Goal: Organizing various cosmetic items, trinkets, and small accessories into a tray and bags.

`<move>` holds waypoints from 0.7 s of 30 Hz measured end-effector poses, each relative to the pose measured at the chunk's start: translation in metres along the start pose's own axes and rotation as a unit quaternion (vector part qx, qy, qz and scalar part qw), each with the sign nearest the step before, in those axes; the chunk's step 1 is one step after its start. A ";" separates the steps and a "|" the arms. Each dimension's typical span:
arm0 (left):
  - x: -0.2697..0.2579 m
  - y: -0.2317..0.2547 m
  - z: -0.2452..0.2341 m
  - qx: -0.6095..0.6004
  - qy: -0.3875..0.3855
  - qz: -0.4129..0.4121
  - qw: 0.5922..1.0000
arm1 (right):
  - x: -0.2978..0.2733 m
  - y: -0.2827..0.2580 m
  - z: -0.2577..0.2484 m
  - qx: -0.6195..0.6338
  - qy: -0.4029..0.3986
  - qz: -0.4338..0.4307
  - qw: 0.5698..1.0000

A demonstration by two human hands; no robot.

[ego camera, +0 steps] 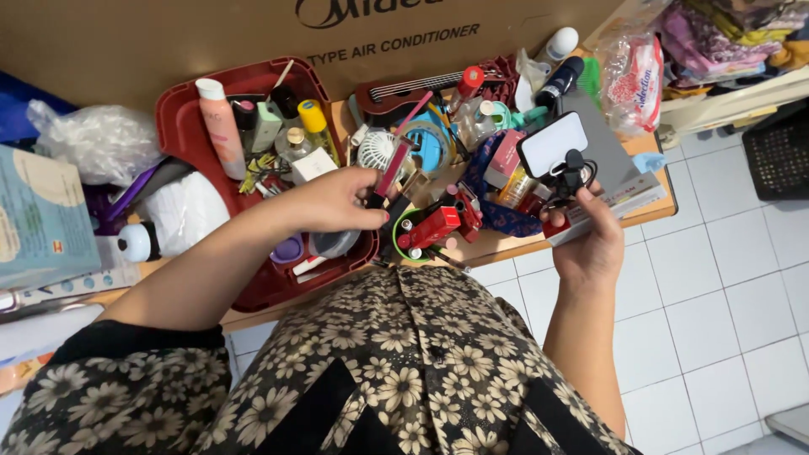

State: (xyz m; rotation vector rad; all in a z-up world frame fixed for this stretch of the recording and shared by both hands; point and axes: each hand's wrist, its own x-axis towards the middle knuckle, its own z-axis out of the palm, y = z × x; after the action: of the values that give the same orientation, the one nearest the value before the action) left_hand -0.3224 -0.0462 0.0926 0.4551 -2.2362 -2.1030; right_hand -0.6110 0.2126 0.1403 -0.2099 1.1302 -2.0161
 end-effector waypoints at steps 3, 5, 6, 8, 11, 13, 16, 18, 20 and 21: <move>0.002 0.018 -0.010 0.037 0.016 -0.084 0.996 | -0.004 -0.003 -0.001 -0.002 0.023 -0.001 1.000; 0.013 0.016 -0.019 0.089 0.024 -0.102 0.991 | -0.002 0.003 -0.011 0.004 0.034 -0.001 0.999; 0.018 0.015 -0.022 0.138 0.036 -0.119 0.983 | 0.000 0.004 -0.016 0.007 0.043 0.001 0.999; 0.038 0.025 -0.024 0.199 0.025 -0.114 0.973 | 0.003 0.007 -0.010 -0.009 0.048 0.000 0.999; 0.075 0.022 -0.017 0.317 -0.020 -0.125 0.940 | 0.010 0.016 -0.005 -0.029 0.043 0.008 0.999; 0.103 0.008 -0.007 0.375 -0.055 -0.136 0.915 | 0.016 0.021 -0.001 -0.035 0.034 0.011 0.999; 0.133 -0.017 0.005 0.444 -0.146 -0.190 0.863 | 0.018 0.026 0.011 -0.033 0.036 0.023 0.999; 0.144 -0.034 0.011 0.477 -0.191 -0.224 0.829 | 0.016 0.027 0.020 -0.055 0.035 0.039 0.997; 0.144 -0.025 0.010 0.489 -0.184 -0.219 0.824 | 0.016 0.028 0.020 -0.062 0.033 0.040 0.997; 0.142 -0.022 0.011 0.501 -0.178 -0.214 0.820 | 0.015 0.029 0.019 -0.069 0.032 0.042 0.996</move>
State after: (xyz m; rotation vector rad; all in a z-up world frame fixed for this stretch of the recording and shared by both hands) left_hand -0.4565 -0.0706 0.0456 0.6601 -3.6469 -0.9082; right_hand -0.5954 0.1810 0.1256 -0.1664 1.2986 -1.8848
